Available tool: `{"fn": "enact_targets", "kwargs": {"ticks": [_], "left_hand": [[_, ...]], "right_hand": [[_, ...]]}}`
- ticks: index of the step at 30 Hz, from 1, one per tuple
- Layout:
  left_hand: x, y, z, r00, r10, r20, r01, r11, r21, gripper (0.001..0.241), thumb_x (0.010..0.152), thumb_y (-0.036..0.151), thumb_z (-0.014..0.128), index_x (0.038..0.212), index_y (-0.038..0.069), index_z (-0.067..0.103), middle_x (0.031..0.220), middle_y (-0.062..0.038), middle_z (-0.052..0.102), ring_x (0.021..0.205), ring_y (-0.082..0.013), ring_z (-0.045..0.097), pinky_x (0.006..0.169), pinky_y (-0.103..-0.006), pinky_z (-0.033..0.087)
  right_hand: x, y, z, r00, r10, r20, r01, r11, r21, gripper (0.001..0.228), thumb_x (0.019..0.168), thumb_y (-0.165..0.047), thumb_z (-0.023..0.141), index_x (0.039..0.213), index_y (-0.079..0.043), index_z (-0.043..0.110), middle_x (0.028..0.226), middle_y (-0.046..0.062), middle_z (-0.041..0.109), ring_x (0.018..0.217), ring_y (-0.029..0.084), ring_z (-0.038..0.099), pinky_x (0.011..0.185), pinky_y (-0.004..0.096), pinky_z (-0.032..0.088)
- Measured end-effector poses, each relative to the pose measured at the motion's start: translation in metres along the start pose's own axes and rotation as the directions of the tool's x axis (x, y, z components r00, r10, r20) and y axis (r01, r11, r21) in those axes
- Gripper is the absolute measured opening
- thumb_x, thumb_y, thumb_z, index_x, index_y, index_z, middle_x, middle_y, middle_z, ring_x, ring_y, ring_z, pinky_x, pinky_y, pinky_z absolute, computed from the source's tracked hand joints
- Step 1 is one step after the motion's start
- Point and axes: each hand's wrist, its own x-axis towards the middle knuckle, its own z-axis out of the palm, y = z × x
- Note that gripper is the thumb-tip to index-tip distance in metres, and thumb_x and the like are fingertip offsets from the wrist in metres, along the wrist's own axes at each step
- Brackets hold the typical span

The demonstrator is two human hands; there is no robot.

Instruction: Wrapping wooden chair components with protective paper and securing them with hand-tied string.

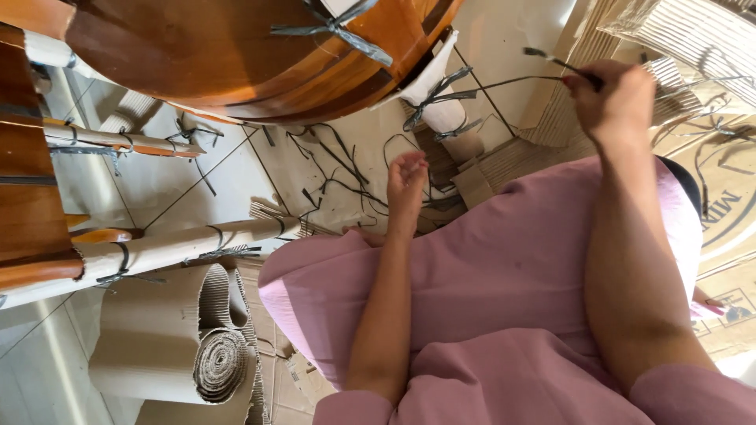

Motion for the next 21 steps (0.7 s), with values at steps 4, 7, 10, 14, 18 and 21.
{"fn": "enact_targets", "kwargs": {"ticks": [4, 7, 10, 14, 18, 21], "left_hand": [[0.032, -0.013, 0.000, 0.988, 0.148, 0.043, -0.151, 0.986, 0.073, 0.049, 0.099, 0.019, 0.057, 0.145, 0.012, 0.045, 0.154, -0.010, 0.049, 0.136, -0.0239, 0.055, 0.113, -0.0345, 0.044], [0.052, -0.018, 0.004, 0.980, 0.174, 0.100, -0.189, 0.967, 0.171, 0.061, 0.103, 0.018, 0.053, 0.159, 0.024, 0.030, 0.169, -0.016, 0.027, 0.148, -0.0322, 0.043, 0.112, -0.0428, 0.043], [0.072, -0.026, 0.008, 0.948, 0.257, 0.190, -0.299, 0.922, 0.245, 0.060, 0.105, 0.010, 0.048, 0.160, 0.022, 0.027, 0.170, -0.017, 0.021, 0.156, -0.0428, 0.022, 0.116, -0.0480, 0.042], [0.093, -0.049, 0.006, 0.954, 0.235, 0.185, -0.296, 0.831, 0.471, 0.049, 0.108, 0.019, 0.048, 0.156, 0.012, 0.039, 0.157, -0.018, 0.041, 0.147, -0.0365, 0.040, 0.116, -0.0491, 0.043], [0.095, -0.068, 0.003, 0.948, 0.268, 0.171, -0.317, 0.773, 0.550, 0.033, 0.104, 0.013, 0.055, 0.133, 0.023, 0.069, 0.119, -0.011, 0.074, 0.109, -0.0318, 0.072, 0.098, -0.0462, 0.057], [0.102, -0.087, -0.002, 0.962, 0.236, 0.135, -0.271, 0.793, 0.546, 0.021, 0.102, 0.015, 0.064, 0.114, 0.025, 0.078, 0.096, 0.002, 0.079, 0.086, -0.0131, 0.077, 0.079, -0.0285, 0.061]], "right_hand": [[0.012, -0.023, 0.024, 0.991, 0.103, 0.084, -0.114, 0.984, 0.139, 0.009, 0.105, -0.013, 0.080, 0.110, -0.007, 0.081, 0.085, 0.006, 0.074, 0.066, 0.015, 0.059, 0.054, 0.033, 0.046], [0.019, -0.029, 0.045, 0.981, 0.107, 0.161, -0.125, 0.986, 0.111, 0.012, 0.103, -0.018, 0.078, 0.111, -0.010, 0.082, 0.092, 0.004, 0.077, 0.077, 0.013, 0.066, 0.071, 0.030, 0.054], [0.018, -0.033, 0.059, 0.962, 0.094, 0.256, -0.133, 0.981, 0.142, 0.011, 0.103, -0.012, 0.075, 0.107, -0.002, 0.079, 0.088, 0.009, 0.076, 0.069, 0.015, 0.065, 0.073, 0.026, 0.062], [0.019, -0.003, 0.093, 0.971, -0.082, 0.226, 0.030, 0.975, 0.222, 0.006, 0.096, -0.009, 0.079, 0.099, -0.004, 0.080, 0.078, 0.010, 0.074, 0.074, 0.022, 0.071, 0.072, 0.035, 0.059], [0.018, -0.002, 0.101, 0.967, -0.098, 0.234, 0.047, 0.976, 0.214, 0.007, 0.094, -0.010, 0.079, 0.098, -0.005, 0.080, 0.073, 0.014, 0.072, 0.075, 0.032, 0.073, 0.072, 0.042, 0.057], [0.020, 0.005, 0.106, 0.957, -0.069, 0.281, 0.018, 0.983, 0.181, 0.010, 0.095, -0.015, 0.078, 0.097, -0.006, 0.080, 0.074, 0.013, 0.073, 0.077, 0.033, 0.073, 0.072, 0.044, 0.056]]}}
